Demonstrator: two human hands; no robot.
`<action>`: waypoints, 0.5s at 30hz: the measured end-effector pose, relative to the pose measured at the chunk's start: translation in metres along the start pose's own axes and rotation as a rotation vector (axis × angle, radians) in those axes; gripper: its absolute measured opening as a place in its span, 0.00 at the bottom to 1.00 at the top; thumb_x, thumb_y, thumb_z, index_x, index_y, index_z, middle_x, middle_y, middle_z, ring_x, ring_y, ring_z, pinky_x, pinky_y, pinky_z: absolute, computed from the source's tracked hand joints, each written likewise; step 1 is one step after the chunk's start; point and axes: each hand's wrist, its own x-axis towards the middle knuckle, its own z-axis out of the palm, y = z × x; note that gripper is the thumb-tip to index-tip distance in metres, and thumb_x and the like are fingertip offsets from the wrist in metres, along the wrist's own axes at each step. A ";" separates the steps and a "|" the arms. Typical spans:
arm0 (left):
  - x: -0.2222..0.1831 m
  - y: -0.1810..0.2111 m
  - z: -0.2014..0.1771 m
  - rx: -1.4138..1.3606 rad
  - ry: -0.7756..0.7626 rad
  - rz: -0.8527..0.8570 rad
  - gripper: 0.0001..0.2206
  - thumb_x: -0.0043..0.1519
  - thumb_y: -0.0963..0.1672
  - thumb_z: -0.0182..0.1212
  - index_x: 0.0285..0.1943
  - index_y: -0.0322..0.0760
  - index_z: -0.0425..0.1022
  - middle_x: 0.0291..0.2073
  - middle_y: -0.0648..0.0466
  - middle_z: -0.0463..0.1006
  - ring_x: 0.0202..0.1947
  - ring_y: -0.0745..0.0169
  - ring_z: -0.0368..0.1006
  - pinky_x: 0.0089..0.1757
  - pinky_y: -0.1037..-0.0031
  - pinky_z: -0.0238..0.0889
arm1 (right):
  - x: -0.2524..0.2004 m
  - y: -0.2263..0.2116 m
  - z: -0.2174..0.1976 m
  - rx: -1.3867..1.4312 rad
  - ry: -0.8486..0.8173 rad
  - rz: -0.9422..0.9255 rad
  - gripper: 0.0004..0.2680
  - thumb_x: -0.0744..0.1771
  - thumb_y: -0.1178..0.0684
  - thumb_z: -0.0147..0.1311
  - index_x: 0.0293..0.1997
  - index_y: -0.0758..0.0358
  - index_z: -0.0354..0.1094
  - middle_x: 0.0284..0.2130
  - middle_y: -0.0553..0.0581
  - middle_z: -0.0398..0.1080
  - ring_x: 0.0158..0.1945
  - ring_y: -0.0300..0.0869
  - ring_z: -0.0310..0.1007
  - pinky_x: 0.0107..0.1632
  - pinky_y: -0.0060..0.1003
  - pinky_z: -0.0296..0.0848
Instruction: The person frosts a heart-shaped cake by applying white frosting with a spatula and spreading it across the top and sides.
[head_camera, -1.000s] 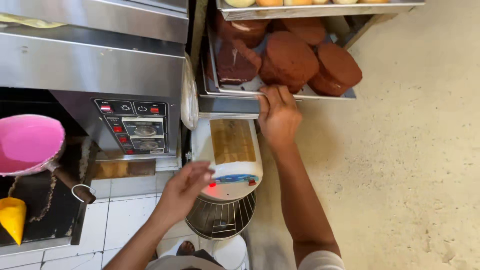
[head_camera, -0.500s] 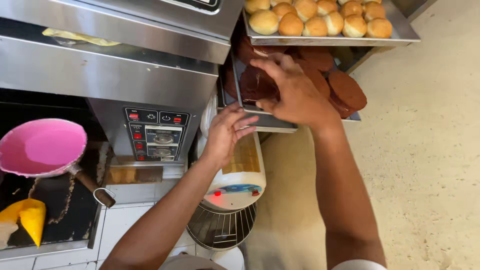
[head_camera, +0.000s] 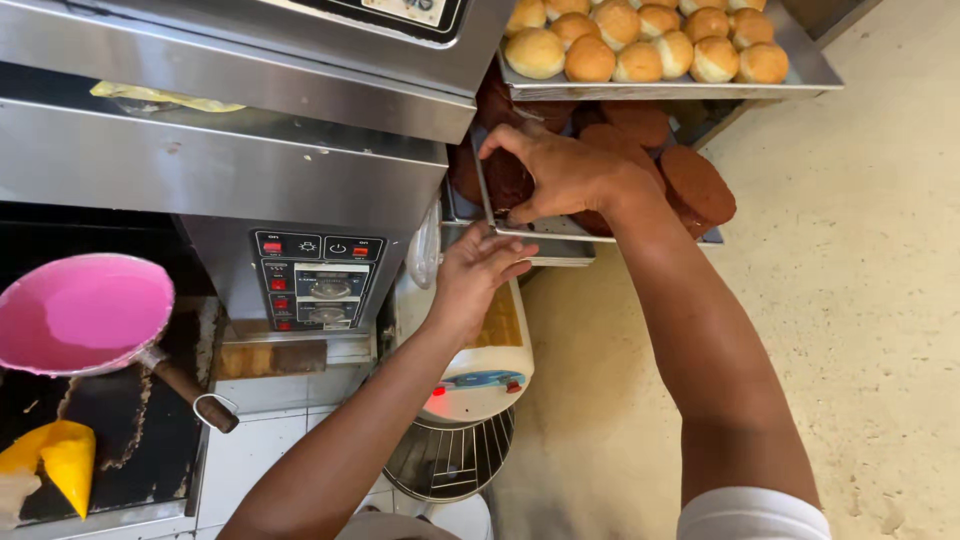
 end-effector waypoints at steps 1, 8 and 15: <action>0.003 -0.005 0.000 0.016 0.000 0.013 0.21 0.63 0.36 0.63 0.66 0.30 0.68 0.50 0.44 0.80 0.51 0.46 0.81 0.52 0.59 0.76 | 0.005 0.011 0.006 0.005 0.028 -0.030 0.30 0.59 0.47 0.69 0.67 0.47 0.55 0.56 0.75 0.63 0.60 0.73 0.68 0.60 0.64 0.70; 0.000 -0.003 0.012 0.033 0.038 0.076 0.19 0.64 0.37 0.65 0.64 0.31 0.68 0.49 0.46 0.82 0.50 0.52 0.81 0.50 0.67 0.78 | -0.019 0.006 -0.005 0.059 0.165 -0.074 0.28 0.58 0.47 0.69 0.62 0.49 0.57 0.53 0.68 0.63 0.57 0.69 0.70 0.56 0.62 0.71; 0.013 -0.011 0.021 0.050 0.163 0.209 0.03 0.67 0.38 0.58 0.45 0.36 0.74 0.40 0.47 0.83 0.44 0.55 0.84 0.53 0.62 0.79 | -0.125 -0.026 -0.013 0.013 0.271 -0.124 0.25 0.60 0.52 0.67 0.61 0.50 0.59 0.51 0.57 0.59 0.48 0.47 0.71 0.46 0.40 0.69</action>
